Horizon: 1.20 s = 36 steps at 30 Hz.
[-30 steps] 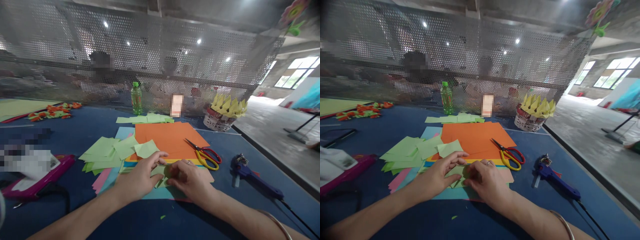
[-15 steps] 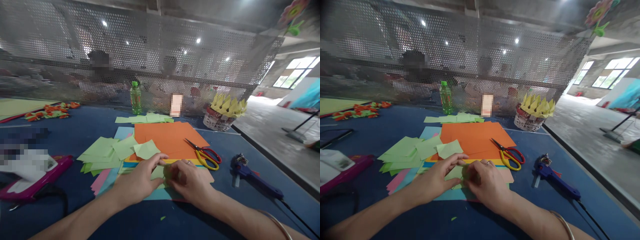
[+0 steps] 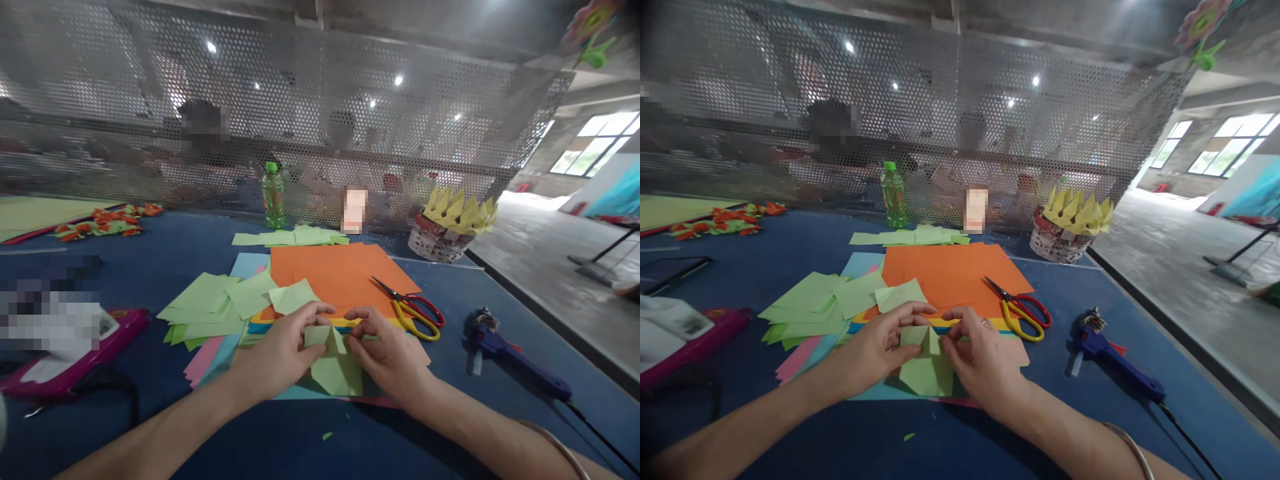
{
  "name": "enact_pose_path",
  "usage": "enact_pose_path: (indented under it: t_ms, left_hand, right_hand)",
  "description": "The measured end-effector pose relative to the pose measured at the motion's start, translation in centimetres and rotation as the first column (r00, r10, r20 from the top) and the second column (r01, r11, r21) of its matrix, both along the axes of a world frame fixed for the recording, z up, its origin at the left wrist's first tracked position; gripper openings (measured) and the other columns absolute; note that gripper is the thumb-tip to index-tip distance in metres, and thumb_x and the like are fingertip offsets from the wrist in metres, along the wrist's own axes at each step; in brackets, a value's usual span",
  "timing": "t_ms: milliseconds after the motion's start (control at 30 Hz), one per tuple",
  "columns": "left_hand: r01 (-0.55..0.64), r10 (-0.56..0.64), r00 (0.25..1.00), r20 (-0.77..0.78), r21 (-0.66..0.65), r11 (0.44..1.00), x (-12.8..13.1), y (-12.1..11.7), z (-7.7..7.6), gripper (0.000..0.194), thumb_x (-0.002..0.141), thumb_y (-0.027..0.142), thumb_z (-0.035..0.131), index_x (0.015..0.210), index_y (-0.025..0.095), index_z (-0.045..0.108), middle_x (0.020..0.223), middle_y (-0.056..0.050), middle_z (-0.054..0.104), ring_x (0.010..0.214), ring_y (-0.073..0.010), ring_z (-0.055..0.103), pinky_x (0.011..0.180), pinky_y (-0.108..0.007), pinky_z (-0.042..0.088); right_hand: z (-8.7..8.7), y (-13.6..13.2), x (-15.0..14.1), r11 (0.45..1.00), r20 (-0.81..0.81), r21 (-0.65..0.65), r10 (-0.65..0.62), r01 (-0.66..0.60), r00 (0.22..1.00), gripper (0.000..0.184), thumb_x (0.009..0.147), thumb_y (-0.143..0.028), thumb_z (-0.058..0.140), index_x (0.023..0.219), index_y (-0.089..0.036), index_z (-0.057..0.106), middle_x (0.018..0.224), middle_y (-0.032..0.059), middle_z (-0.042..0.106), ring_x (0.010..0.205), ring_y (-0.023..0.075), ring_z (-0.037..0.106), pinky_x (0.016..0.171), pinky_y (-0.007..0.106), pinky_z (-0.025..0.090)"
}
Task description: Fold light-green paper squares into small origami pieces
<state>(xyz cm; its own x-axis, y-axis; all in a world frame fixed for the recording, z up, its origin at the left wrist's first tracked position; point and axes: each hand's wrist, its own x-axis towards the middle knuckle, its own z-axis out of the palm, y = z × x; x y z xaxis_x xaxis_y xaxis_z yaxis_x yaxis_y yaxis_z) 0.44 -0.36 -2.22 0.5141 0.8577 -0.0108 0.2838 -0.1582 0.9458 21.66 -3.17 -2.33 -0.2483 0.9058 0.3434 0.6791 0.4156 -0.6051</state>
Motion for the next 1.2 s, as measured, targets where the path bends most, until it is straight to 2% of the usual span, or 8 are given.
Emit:
enact_pose_path:
  t_ms: [100,233,333,467,600,800,1000,1200]
  left_hand:
    - [-0.018,0.019,1.000,0.019,-0.026,0.999,-0.1,0.1,-0.2,0.041,0.087,0.023,0.056,0.128,0.028,0.049,0.119,-0.004,0.061,0.070,-0.0129,0.064,0.057,-0.023,0.048]
    - [-0.013,0.013,0.999,0.044,-0.005,1.000,0.0,0.1,-0.2,0.041,0.088,0.024,0.056,0.127,0.027,0.048,0.114,-0.004,0.064,0.084,-0.0181,0.068,0.065,-0.026,0.052]
    - [-0.041,0.041,0.999,0.021,0.032,0.999,-0.1,0.2,-0.1,0.041,0.087,0.025,0.058,0.128,0.027,0.050,0.117,-0.006,0.065,0.090,-0.0205,0.068,0.071,-0.028,0.054]
    - [-0.055,0.053,0.997,0.050,0.038,0.998,-0.1,0.3,-0.2,0.043,0.087,0.026,0.060,0.128,0.025,0.049,0.114,-0.006,0.065,0.096,-0.0217,0.068,0.079,-0.031,0.055]
    - [-0.023,0.032,0.995,0.099,-0.087,0.996,0.0,0.5,-0.1,0.049,0.081,0.025,0.068,0.125,0.023,0.047,0.101,-0.004,0.067,0.091,-0.0221,0.069,0.079,-0.033,0.055]
    - [-0.003,0.050,0.978,0.202,-0.226,0.974,0.2,0.6,1.3,0.043,0.072,0.024,0.075,0.111,0.016,0.059,0.099,-0.008,0.073,0.092,-0.0245,0.071,0.084,-0.036,0.055]
    - [-0.057,0.096,0.983,0.155,-0.241,0.969,0.0,0.5,2.0,0.029,0.075,0.033,0.075,0.099,0.017,0.070,0.097,-0.008,0.075,0.093,-0.0256,0.070,0.084,-0.036,0.054]
    - [-0.090,0.122,0.982,0.143,-0.213,0.973,-0.2,0.6,1.4,0.020,0.079,0.030,0.068,0.094,0.019,0.073,0.087,-0.003,0.074,0.081,-0.0186,0.066,0.073,-0.028,0.049]
  right_hand:
    - [0.4,-0.1,0.1,0.999,-0.013,-0.050,-0.005,0.005,1.000,0.020,0.096,-0.031,0.051,0.114,-0.024,0.056,0.084,-0.0021,0.073,0.080,0.0189,0.069,0.069,0.029,0.046]
    - [1.1,-0.4,0.2,0.997,-0.017,-0.065,0.028,-0.029,0.999,0.030,0.093,-0.038,0.056,0.119,-0.025,0.055,0.094,0.0002,0.073,0.087,0.0202,0.069,0.071,0.030,0.047]
    - [1.0,-0.4,0.1,0.999,0.055,-0.026,0.030,-0.029,0.998,0.041,0.081,-0.029,0.069,0.120,-0.024,0.056,0.095,0.0013,0.074,0.086,0.0216,0.069,0.073,0.031,0.047]
    - [0.5,0.0,0.0,1.000,0.080,0.001,0.022,-0.022,0.997,0.023,0.084,-0.017,0.058,0.106,-0.023,0.066,0.084,0.0014,0.074,0.080,0.0200,0.068,0.076,0.032,0.048]
    - [0.2,0.5,0.2,0.994,-0.033,-0.101,-0.037,0.033,0.999,0.019,0.087,-0.024,0.059,0.103,-0.023,0.069,0.088,0.0027,0.074,0.081,0.0198,0.068,0.072,0.029,0.049]
    - [-0.2,0.8,0.6,0.980,-0.247,-0.197,-0.047,-0.003,0.968,0.022,0.090,-0.032,0.060,0.107,-0.022,0.069,0.089,0.0026,0.073,0.083,0.0191,0.068,0.070,0.026,0.051]
    - [-0.4,0.7,0.6,0.975,-0.292,-0.219,-0.030,-0.036,0.956,0.022,0.089,-0.031,0.059,0.107,-0.022,0.069,0.090,0.0030,0.071,0.084,0.0191,0.066,0.068,0.025,0.051]
    - [-0.1,0.6,0.5,0.969,-0.323,-0.240,-0.018,-0.064,0.946,0.018,0.087,-0.026,0.055,0.095,-0.020,0.070,0.091,0.0038,0.071,0.084,0.0189,0.065,0.071,0.026,0.051]
